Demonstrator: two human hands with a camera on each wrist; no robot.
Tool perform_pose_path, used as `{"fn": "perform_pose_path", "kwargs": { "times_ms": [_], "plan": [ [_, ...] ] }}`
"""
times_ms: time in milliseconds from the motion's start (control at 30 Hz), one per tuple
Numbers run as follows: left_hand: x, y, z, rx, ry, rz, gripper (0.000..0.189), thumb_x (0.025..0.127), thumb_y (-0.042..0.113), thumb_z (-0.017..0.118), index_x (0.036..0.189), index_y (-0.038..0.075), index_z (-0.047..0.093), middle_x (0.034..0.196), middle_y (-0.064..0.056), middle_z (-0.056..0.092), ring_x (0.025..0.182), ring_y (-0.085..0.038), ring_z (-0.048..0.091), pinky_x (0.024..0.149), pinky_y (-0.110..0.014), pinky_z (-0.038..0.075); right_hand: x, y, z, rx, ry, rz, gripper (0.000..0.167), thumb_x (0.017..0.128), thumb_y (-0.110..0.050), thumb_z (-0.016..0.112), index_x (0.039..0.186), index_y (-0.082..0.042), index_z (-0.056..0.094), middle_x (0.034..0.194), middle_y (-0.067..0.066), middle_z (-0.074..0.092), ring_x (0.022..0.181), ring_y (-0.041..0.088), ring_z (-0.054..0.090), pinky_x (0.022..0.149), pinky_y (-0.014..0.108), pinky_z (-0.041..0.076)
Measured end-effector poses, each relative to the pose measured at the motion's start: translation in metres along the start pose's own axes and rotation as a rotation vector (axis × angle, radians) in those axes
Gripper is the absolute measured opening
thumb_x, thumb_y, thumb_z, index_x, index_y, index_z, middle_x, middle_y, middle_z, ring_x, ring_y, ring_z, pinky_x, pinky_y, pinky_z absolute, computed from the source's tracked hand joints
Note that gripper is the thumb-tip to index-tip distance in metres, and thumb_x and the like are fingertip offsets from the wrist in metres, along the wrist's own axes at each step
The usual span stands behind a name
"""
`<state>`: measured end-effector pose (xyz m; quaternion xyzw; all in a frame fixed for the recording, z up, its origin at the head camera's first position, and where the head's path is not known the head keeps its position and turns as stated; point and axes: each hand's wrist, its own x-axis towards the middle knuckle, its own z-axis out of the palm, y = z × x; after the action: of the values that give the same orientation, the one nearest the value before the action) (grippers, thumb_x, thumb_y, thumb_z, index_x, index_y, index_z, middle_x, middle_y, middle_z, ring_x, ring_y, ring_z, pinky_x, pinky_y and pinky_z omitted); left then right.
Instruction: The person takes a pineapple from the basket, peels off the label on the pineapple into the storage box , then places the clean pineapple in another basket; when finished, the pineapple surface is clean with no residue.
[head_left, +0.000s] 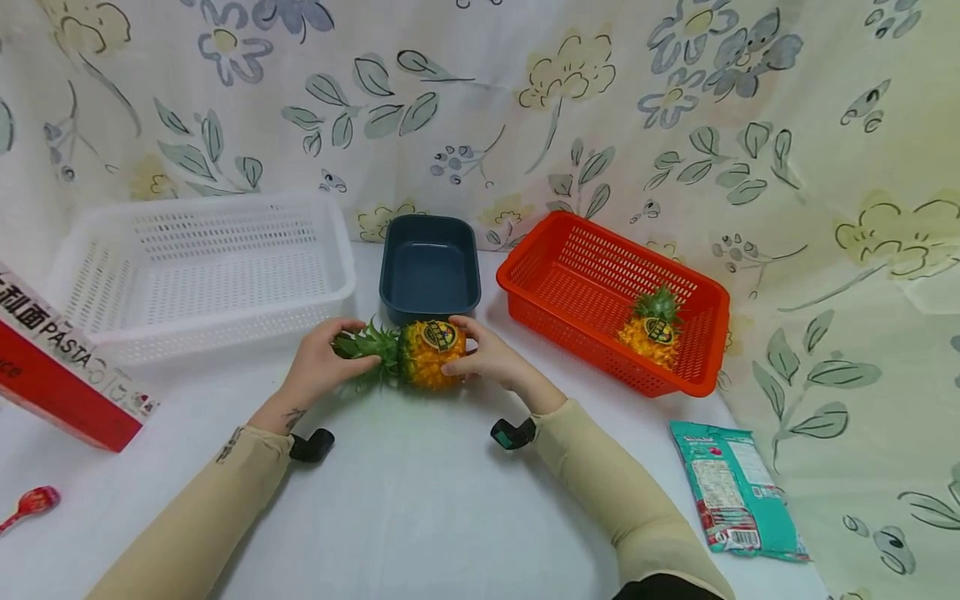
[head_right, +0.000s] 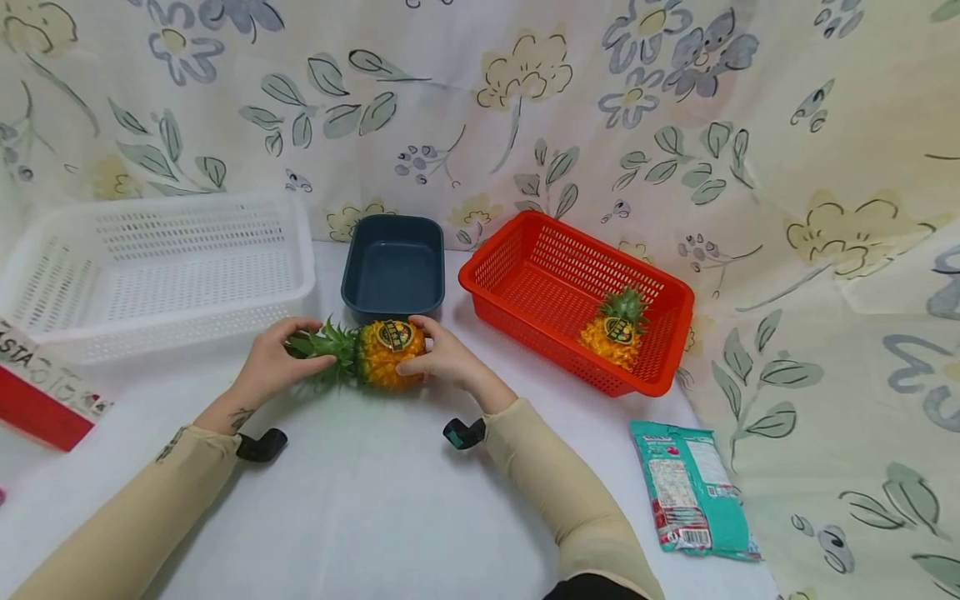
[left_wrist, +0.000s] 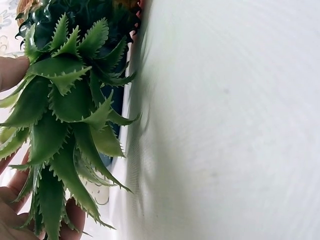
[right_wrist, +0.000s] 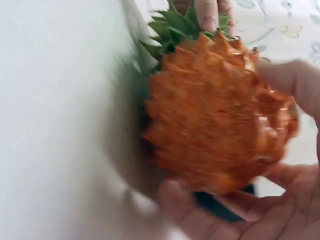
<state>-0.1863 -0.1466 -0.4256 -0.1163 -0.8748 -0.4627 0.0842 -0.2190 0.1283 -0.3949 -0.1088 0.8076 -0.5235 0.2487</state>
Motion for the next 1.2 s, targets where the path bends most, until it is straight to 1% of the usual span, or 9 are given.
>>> {"fn": "perform_pose_path", "kwargs": {
  "times_ms": [67,133,267,333,400,567,767,933,1200],
  "plan": [
    [0.0,0.001,0.0,-0.004,-0.001,-0.002,0.057,0.072,0.02,0.08,0.12,0.0,0.056,0.118,-0.018,0.056,0.107,-0.032,0.051,0.089,-0.045,0.044,-0.002,-0.007,-0.004,-0.073,0.037,-0.021,0.076,0.078,-0.026,0.073,0.142,-0.02,0.034,0.139,0.009,0.04,0.114,0.03,0.047,0.079,0.04,0.052],
    [0.0,0.001,0.0,-0.009,-0.001,-0.006,0.057,0.072,0.02,0.08,0.12,0.001,0.056,0.119,-0.018,0.055,0.108,-0.033,0.051,0.09,-0.045,0.043,-0.005,-0.016,-0.008,-0.159,0.108,-0.049,0.069,0.08,-0.035,0.071,0.139,-0.019,0.04,0.14,0.007,0.042,0.116,0.031,0.047,0.083,0.041,0.051],
    [0.001,0.001,0.0,-0.007,0.0,-0.005,0.056,0.072,0.02,0.08,0.12,0.001,0.056,0.119,-0.018,0.055,0.108,-0.033,0.051,0.091,-0.046,0.042,-0.004,-0.036,-0.016,-0.339,0.207,-0.182,0.041,0.087,-0.031,0.063,0.123,-0.013,0.058,0.131,0.007,0.053,0.114,0.031,0.049,0.087,0.043,0.049],
    [0.0,0.001,0.0,-0.006,0.002,0.0,0.056,0.072,0.019,0.08,0.119,0.001,0.056,0.118,-0.018,0.055,0.108,-0.033,0.051,0.091,-0.046,0.042,-0.002,-0.046,-0.017,-0.458,0.196,-0.245,0.029,0.09,-0.024,0.059,0.116,-0.011,0.062,0.125,0.007,0.056,0.113,0.028,0.05,0.089,0.041,0.048],
    [0.0,0.001,-0.001,-0.002,0.003,0.004,0.055,0.072,0.018,0.08,0.119,0.001,0.056,0.117,-0.018,0.056,0.107,-0.033,0.051,0.09,-0.046,0.043,0.003,-0.055,-0.017,-0.577,0.155,-0.296,0.025,0.091,-0.018,0.056,0.113,-0.008,0.064,0.122,0.008,0.057,0.112,0.025,0.051,0.092,0.038,0.047],
    [0.0,0.002,-0.001,0.0,0.012,0.007,0.055,0.071,0.017,0.08,0.119,0.001,0.057,0.116,-0.018,0.056,0.107,-0.033,0.052,0.09,-0.046,0.043,0.015,-0.069,-0.011,-0.775,0.032,-0.279,0.025,0.093,-0.015,0.051,0.114,-0.009,0.065,0.124,0.007,0.054,0.112,0.021,0.051,0.095,0.034,0.045],
    [0.0,0.002,0.0,0.003,0.013,0.002,0.055,0.071,0.017,0.08,0.118,0.001,0.057,0.116,-0.018,0.057,0.107,-0.034,0.052,0.091,-0.045,0.042,0.022,-0.078,-0.004,-0.884,-0.057,-0.243,0.024,0.094,-0.014,0.05,0.112,-0.012,0.066,0.122,0.006,0.056,0.111,0.019,0.052,0.096,0.033,0.045],
    [0.0,0.001,0.001,0.009,0.014,0.0,0.055,0.071,0.017,0.08,0.118,0.002,0.057,0.116,-0.018,0.057,0.107,-0.033,0.052,0.091,-0.046,0.042,0.026,-0.079,-0.003,-0.94,-0.102,-0.247,0.023,0.094,-0.013,0.051,0.11,-0.01,0.067,0.118,0.006,0.058,0.108,0.019,0.053,0.095,0.033,0.045],
    [0.0,0.001,0.0,0.022,0.015,0.004,0.055,0.071,0.017,0.08,0.118,0.002,0.057,0.116,-0.018,0.057,0.107,-0.033,0.051,0.091,-0.046,0.042,0.027,-0.081,-0.004,-0.944,-0.07,-0.262,0.013,0.09,-0.014,0.056,0.099,-0.013,0.065,0.111,0.003,0.058,0.095,0.017,0.053,0.082,0.03,0.049]
  ]
}}
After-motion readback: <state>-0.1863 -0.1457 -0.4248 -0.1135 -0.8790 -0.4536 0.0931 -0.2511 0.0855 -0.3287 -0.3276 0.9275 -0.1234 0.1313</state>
